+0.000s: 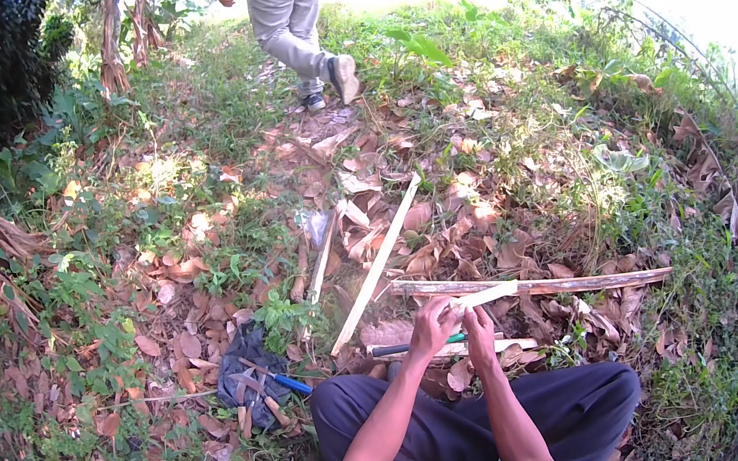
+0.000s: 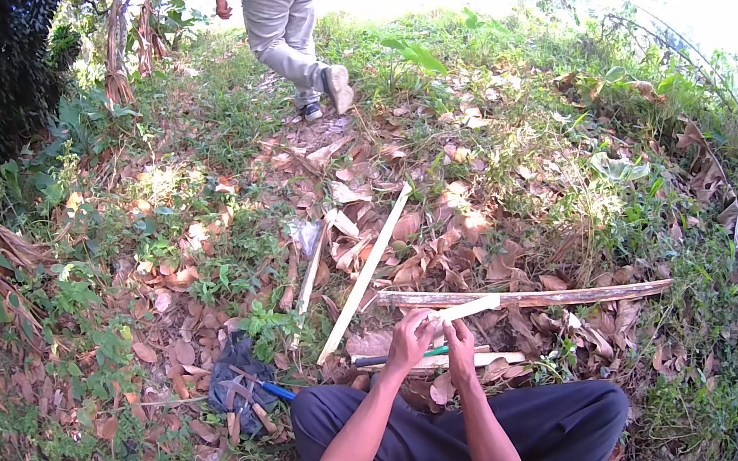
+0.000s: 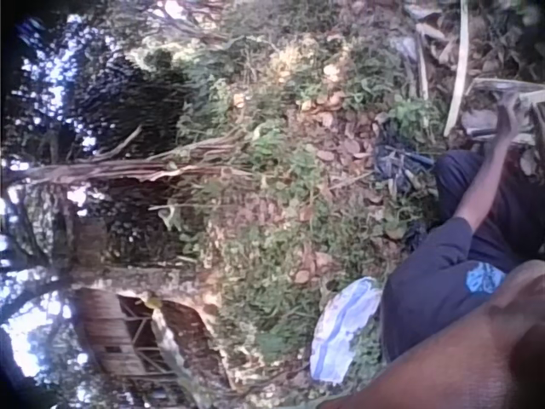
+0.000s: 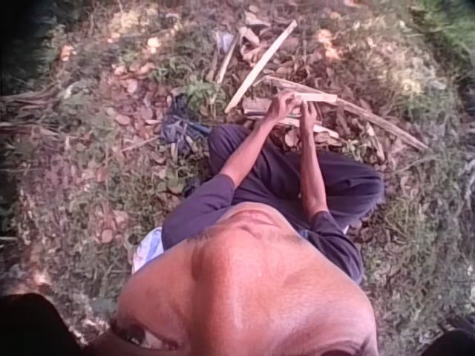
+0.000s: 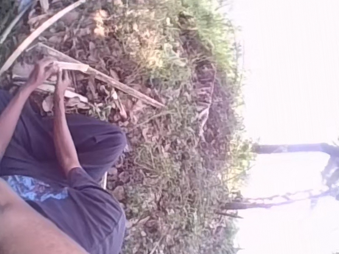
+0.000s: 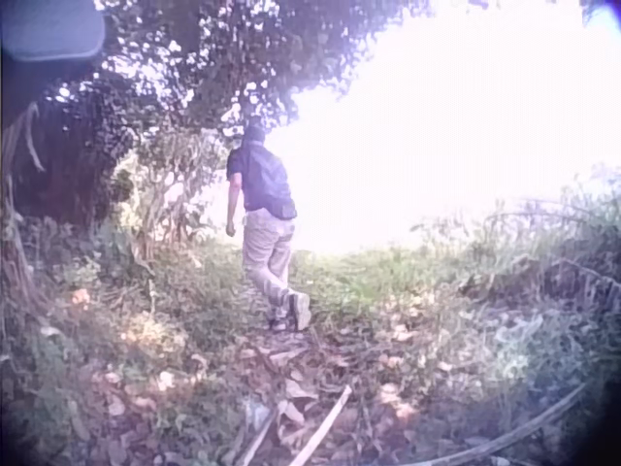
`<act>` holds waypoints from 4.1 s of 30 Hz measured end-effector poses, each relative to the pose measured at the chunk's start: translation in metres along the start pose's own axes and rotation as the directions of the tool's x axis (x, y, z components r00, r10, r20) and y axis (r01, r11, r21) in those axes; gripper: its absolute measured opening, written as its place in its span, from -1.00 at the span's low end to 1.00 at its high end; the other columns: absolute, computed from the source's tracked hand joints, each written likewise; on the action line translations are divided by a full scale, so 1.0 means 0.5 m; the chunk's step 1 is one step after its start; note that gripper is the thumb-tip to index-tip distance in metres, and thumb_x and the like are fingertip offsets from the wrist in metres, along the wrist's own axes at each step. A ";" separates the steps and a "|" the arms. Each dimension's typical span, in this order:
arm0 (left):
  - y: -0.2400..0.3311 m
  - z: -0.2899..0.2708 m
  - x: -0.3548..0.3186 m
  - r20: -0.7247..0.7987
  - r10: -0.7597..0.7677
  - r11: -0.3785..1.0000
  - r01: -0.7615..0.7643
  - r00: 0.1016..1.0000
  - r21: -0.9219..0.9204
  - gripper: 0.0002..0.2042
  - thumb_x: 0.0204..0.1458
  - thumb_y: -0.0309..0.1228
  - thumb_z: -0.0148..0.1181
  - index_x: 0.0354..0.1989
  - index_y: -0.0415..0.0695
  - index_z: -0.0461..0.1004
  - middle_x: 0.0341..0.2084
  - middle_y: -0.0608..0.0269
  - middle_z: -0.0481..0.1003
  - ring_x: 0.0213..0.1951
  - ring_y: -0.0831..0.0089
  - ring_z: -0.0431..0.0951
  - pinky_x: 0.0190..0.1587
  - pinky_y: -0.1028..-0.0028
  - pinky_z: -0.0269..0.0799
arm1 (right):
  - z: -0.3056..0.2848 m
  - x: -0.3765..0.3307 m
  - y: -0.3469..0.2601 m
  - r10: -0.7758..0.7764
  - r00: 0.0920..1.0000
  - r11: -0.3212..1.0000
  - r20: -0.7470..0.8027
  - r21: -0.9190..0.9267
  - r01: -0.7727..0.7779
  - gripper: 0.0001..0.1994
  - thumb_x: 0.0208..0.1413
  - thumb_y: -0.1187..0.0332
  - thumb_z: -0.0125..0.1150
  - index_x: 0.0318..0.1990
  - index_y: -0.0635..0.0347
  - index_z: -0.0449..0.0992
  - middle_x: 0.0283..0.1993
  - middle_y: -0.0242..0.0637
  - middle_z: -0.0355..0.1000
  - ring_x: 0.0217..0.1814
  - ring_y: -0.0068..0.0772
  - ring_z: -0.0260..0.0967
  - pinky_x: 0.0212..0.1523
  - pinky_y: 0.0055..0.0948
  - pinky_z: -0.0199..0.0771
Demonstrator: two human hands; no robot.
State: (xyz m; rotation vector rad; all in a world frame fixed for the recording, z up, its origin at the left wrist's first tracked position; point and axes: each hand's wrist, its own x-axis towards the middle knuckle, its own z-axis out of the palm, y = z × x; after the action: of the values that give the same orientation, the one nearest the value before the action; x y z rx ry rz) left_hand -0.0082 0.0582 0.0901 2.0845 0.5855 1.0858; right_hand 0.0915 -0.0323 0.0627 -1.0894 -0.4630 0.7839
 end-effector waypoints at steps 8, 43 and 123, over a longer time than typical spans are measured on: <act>0.014 -0.001 -0.003 0.034 0.007 0.998 -0.004 0.999 -0.065 -0.73 0.04 -0.49 0.21 -0.09 -0.36 0.52 -0.18 -0.08 0.57 -0.16 0.08 0.62 -0.12 0.30 0.55 | -0.015 0.018 0.011 0.041 0.997 0.978 0.072 0.203 -0.055 -0.74 0.27 0.41 0.16 0.06 0.31 0.48 -0.08 -0.36 0.50 -0.09 -0.59 0.38 -0.05 -0.53 0.34; 0.009 0.027 -0.031 -0.076 -0.110 0.989 0.102 0.991 -0.108 -0.74 0.20 -0.37 0.13 -0.05 -0.30 0.49 -0.21 -0.08 0.54 -0.24 0.08 0.59 -0.20 0.24 0.48 | -0.003 0.004 0.052 -0.053 0.998 0.996 0.033 0.067 0.051 -0.68 0.31 0.36 0.10 0.13 0.36 0.39 0.10 -0.25 0.43 0.11 -0.44 0.36 0.13 -0.42 0.32; -0.050 -0.012 -0.009 0.088 -0.253 0.880 0.267 0.963 -0.392 -0.66 0.27 -0.23 0.12 -0.01 -0.28 0.55 -0.16 0.02 0.60 -0.06 0.32 0.61 -0.02 0.40 0.50 | -0.002 0.050 0.002 0.194 0.980 0.971 0.048 -0.155 -0.184 -0.65 0.21 0.15 0.27 0.02 0.18 0.52 -0.09 -0.46 0.51 -0.10 -0.64 0.34 -0.05 -0.50 0.28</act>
State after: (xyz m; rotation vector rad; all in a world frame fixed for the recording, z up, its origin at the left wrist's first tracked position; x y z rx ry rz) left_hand -0.0175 0.0738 0.0712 1.6120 0.5537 0.9213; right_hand 0.1081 -0.0135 0.0607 -1.2643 -0.4820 0.9655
